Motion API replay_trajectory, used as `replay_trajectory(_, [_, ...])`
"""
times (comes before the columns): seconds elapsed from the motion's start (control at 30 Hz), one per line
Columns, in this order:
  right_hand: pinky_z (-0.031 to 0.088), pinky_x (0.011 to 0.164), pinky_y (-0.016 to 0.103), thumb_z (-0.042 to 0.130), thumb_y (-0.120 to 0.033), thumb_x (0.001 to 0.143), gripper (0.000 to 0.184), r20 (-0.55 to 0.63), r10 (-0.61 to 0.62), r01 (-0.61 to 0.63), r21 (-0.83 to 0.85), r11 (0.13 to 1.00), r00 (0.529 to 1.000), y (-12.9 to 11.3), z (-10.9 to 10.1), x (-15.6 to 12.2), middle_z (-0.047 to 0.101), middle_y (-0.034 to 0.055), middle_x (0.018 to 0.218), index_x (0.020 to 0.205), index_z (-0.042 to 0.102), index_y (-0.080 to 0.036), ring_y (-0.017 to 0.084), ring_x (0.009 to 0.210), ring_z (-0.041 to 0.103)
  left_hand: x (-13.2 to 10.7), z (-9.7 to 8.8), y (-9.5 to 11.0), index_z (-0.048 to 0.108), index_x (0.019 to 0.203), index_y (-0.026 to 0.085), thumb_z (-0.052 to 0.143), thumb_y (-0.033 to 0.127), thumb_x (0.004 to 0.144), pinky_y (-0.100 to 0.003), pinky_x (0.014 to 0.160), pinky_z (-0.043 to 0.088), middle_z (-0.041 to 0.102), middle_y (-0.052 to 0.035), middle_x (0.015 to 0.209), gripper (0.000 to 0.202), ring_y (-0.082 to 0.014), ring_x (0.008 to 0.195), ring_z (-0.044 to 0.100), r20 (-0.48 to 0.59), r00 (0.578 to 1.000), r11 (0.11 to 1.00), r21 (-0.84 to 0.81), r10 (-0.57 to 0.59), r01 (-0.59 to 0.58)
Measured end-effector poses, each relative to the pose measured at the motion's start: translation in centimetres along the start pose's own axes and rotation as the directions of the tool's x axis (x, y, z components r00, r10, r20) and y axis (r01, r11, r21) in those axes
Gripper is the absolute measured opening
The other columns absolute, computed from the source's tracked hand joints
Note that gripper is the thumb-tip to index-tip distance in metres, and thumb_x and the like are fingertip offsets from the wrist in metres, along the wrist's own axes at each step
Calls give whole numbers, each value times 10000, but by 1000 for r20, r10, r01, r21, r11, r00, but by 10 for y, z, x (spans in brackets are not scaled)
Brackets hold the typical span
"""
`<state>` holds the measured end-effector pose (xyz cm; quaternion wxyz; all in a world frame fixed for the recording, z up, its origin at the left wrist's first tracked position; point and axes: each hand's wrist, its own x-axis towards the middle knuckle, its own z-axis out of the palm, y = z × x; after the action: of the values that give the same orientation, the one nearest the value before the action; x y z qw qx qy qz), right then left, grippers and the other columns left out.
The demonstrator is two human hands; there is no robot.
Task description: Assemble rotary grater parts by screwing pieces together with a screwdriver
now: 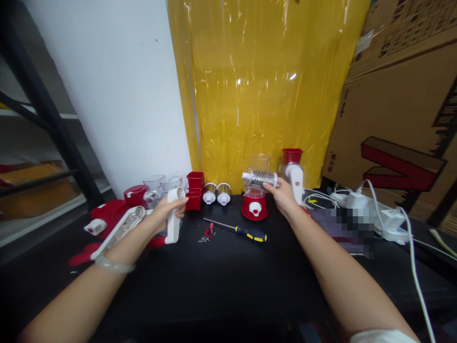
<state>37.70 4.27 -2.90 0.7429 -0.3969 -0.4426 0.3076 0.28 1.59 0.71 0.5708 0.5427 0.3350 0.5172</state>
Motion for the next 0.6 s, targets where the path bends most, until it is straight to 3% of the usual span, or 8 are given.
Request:
replay_trajectory(0.1, [570, 914, 382, 967, -409, 453, 569, 18, 6, -7, 31, 1000, 1000, 0, -5, 0, 782, 58, 930, 912, 724, -176, 204, 870, 730, 1, 2, -8, 430, 884, 216, 804, 187, 583, -171, 418, 360, 479, 114, 571, 480, -54, 424, 403, -96, 995, 999, 39, 16, -12])
replay_trajectory(0.3, [559, 948, 350, 964, -382, 496, 544, 105, 72, -71, -12, 997, 992, -7, -17, 3, 787, 67, 969, 946, 743, -170, 203, 922, 735, 5, 0, -22, 373, 897, 236, 738, 143, 582, -209, 412, 411, 519, 103, 586, 491, -80, 410, 448, -101, 991, 987, 122, -91, 104])
replay_trajectory(0.4, [593, 869, 337, 916, -417, 575, 407, 23, 117, -119, 58, 991, 993, -10, -21, 9, 769, 57, 850, 842, 717, -184, 205, 848, 737, 6, -2, -27, 336, 906, 247, 735, 132, 595, -213, 408, 423, 514, 109, 594, 519, -91, 411, 468, -118, 983, 974, 164, -140, 159])
replay_trajectory(0.5, [617, 755, 307, 858, -329, 616, 296, -101, 152, -137, 144, 980, 983, -12, -29, 18, 725, 22, 759, 808, 674, -201, 184, 747, 717, 5, -2, -30, 338, 939, 245, 718, 116, 636, -249, 490, 514, 546, 96, 643, 503, -100, 463, 528, -118, 978, 957, 214, -172, 194])
replay_trajectory(0.6, [600, 614, 277, 791, -260, 586, 239, -154, 76, -63, 89, 994, 985, -13, -38, 27, 685, -6, 698, 769, 647, -203, 157, 630, 669, 4, -2, -32, 362, 957, 236, 697, 100, 682, -327, 620, 594, 579, 68, 701, 454, -135, 564, 616, -125, 975, 932, 295, -181, 211])
